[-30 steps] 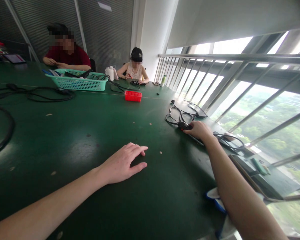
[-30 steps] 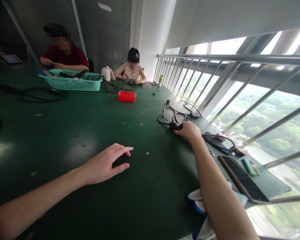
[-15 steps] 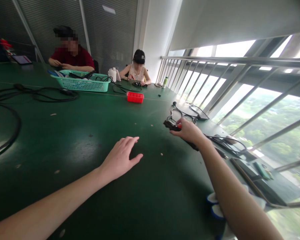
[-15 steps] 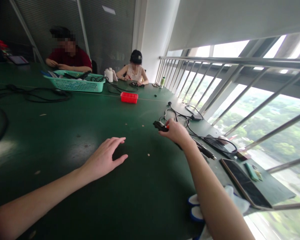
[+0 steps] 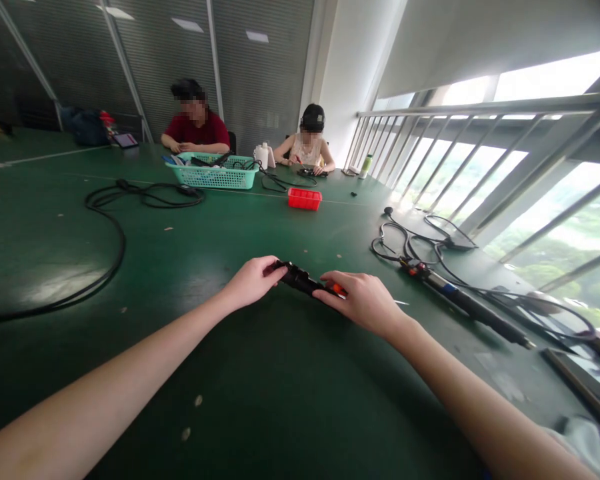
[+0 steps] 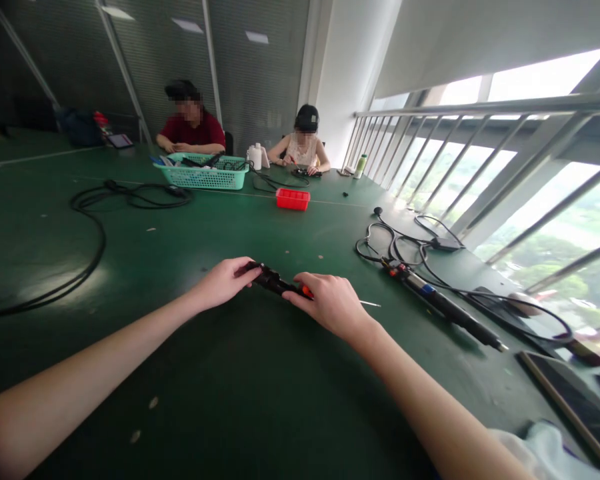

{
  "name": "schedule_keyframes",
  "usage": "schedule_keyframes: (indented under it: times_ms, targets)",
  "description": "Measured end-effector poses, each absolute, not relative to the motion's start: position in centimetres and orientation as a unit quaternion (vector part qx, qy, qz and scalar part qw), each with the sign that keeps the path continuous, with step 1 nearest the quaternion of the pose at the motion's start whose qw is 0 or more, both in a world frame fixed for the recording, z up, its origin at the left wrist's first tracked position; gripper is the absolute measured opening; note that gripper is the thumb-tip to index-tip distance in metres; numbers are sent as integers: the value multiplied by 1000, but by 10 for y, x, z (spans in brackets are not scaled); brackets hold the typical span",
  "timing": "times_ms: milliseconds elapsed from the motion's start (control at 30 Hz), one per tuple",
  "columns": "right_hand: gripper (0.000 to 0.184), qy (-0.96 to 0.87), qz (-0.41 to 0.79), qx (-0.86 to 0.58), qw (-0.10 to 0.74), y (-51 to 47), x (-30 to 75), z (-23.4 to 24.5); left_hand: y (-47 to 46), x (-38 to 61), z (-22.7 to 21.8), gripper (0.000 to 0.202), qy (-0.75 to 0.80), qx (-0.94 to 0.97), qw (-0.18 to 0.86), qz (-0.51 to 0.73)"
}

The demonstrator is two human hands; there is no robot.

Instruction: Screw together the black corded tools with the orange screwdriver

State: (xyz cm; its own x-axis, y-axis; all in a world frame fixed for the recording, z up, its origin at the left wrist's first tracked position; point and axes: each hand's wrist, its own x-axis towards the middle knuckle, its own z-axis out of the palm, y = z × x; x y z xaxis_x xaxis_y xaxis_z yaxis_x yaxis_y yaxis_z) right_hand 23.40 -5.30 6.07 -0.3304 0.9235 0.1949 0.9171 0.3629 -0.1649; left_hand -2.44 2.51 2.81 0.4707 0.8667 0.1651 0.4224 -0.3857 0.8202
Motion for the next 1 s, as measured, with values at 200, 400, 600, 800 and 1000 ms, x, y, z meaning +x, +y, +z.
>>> schedule_keyframes:
  times_ms: [200,400,600,800,1000]
  targets:
    - [47,-838,10,-537,95,-59,220,48,32,-34,26,54,476,756,342,293]
    - [41,-826,45,-550,114,-61,223,60,27,-34,26,74,539,741,226,331]
    - [46,-700,-55,-711,47,-27,287,58,26,-34,20,65,492,808,122,299]
    - [58,-638,-33,-770,-3,-9,373,57,17,-30,21,64,343,919,150,123]
    - [52,-506,-76,-856,74,-13,443,59,11,-25,22,65,361,908,174,125]
